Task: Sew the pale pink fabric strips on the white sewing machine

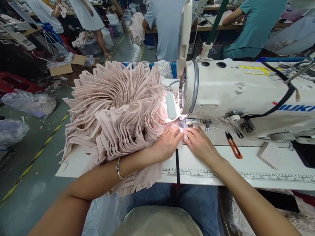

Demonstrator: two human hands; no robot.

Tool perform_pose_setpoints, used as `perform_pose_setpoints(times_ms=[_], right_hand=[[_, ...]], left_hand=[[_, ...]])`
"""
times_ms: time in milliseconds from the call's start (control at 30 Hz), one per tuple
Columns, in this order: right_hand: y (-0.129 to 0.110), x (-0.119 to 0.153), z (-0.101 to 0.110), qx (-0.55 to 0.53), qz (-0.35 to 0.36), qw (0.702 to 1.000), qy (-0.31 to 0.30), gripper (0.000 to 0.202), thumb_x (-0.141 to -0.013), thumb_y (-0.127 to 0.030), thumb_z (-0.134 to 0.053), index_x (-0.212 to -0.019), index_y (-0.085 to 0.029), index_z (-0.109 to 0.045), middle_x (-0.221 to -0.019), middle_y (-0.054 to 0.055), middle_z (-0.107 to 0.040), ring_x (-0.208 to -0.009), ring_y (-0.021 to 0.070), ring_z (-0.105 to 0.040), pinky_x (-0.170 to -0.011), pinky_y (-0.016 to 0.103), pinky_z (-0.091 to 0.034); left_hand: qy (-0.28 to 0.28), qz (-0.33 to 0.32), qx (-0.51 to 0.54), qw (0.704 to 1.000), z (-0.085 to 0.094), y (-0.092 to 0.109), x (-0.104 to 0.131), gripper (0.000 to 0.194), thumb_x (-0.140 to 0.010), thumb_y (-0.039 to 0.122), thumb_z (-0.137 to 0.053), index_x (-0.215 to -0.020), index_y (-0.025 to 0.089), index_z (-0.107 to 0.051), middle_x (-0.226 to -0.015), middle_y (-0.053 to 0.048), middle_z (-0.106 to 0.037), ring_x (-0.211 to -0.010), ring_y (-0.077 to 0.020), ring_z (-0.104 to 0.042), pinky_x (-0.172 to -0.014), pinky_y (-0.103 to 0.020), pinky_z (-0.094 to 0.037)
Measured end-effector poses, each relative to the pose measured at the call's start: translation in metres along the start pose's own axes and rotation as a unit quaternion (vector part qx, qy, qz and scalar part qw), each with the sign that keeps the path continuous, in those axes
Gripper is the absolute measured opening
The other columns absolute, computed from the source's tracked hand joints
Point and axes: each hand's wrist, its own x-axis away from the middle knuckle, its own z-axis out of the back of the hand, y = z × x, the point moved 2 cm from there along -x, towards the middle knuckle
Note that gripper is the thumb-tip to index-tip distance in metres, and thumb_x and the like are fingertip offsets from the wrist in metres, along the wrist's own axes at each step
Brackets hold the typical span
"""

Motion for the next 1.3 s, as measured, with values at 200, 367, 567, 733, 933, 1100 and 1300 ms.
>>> perform_pose_setpoints(times_ms=[200,367,567,733,933,1100,1300], right_hand=[[-0.010,-0.008,0.007,0.144,0.015,0.989,-0.023,0.038,-0.098,-0.011,-0.043,-0.125,-0.016,-0.069,-0.108,0.013,-0.072,-0.109,0.0273,-0.060,-0.086,0.038,-0.048],[0.000,-0.008,0.003,0.108,0.053,0.993,-0.023,0.046,-0.096,-0.009,-0.043,-0.138,-0.014,-0.062,-0.124,0.013,-0.073,-0.117,0.0262,-0.062,-0.102,0.042,-0.045],[0.008,-0.007,-0.002,0.127,0.028,0.991,-0.017,0.048,-0.095,-0.005,-0.034,-0.131,-0.013,-0.065,-0.128,0.013,-0.072,-0.115,0.0252,-0.065,-0.100,0.042,-0.047],[0.011,-0.007,-0.006,0.109,0.004,0.994,-0.026,0.049,-0.094,-0.005,-0.033,-0.129,-0.017,-0.065,-0.128,0.010,-0.072,-0.114,0.0252,-0.066,-0.102,0.042,-0.048],[0.020,-0.004,-0.013,0.055,-0.047,0.995,-0.065,0.057,-0.090,-0.006,-0.036,-0.138,-0.020,-0.062,-0.132,0.012,-0.070,-0.115,0.0288,-0.064,-0.097,0.047,-0.053],[0.021,-0.006,-0.013,0.051,-0.058,0.994,-0.072,0.057,-0.090,-0.008,-0.036,-0.137,-0.022,-0.065,-0.131,0.012,-0.070,-0.111,0.0287,-0.065,-0.093,0.046,-0.053],[0.017,-0.013,-0.010,0.056,-0.096,0.989,-0.096,0.055,-0.090,-0.008,-0.036,-0.133,-0.023,-0.067,-0.117,0.013,-0.073,-0.097,0.0280,-0.065,-0.090,0.045,-0.047]], left_hand=[[-0.074,-0.004,-0.006,0.997,0.003,0.003,-0.007,0.025,-0.101,0.006,-0.039,-0.095,0.013,-0.062,-0.095,-0.010,-0.066,-0.089,-0.0216,-0.060,-0.084,-0.035,-0.046],[-0.079,-0.016,-0.011,0.997,-0.003,0.010,-0.016,0.023,-0.103,0.008,-0.041,-0.105,0.012,-0.064,-0.101,-0.010,-0.068,-0.098,-0.0223,-0.059,-0.087,-0.035,-0.044],[-0.079,-0.013,-0.028,0.996,-0.003,0.011,-0.018,0.029,-0.104,0.007,-0.037,-0.115,0.010,-0.063,-0.106,-0.011,-0.067,-0.100,-0.0226,-0.059,-0.088,-0.037,-0.042],[-0.063,-0.009,-0.035,0.997,-0.003,0.009,-0.017,0.027,-0.104,0.008,-0.038,-0.112,0.010,-0.064,-0.103,-0.010,-0.067,-0.099,-0.0228,-0.059,-0.093,-0.039,-0.040],[-0.056,-0.012,-0.046,0.997,-0.002,0.007,-0.016,0.027,-0.104,0.009,-0.039,-0.116,0.008,-0.063,-0.108,-0.012,-0.066,-0.095,-0.0229,-0.059,-0.089,-0.038,-0.041],[-0.035,-0.002,-0.063,0.997,-0.005,0.006,-0.015,0.029,-0.104,0.007,-0.038,-0.118,0.008,-0.063,-0.111,-0.012,-0.067,-0.098,-0.0227,-0.060,-0.091,-0.037,-0.042],[-0.017,-0.003,-0.085,0.996,-0.010,0.006,-0.016,0.031,-0.104,0.007,-0.037,-0.123,0.007,-0.062,-0.113,-0.014,-0.068,-0.101,-0.0237,-0.061,-0.087,-0.038,-0.043]])
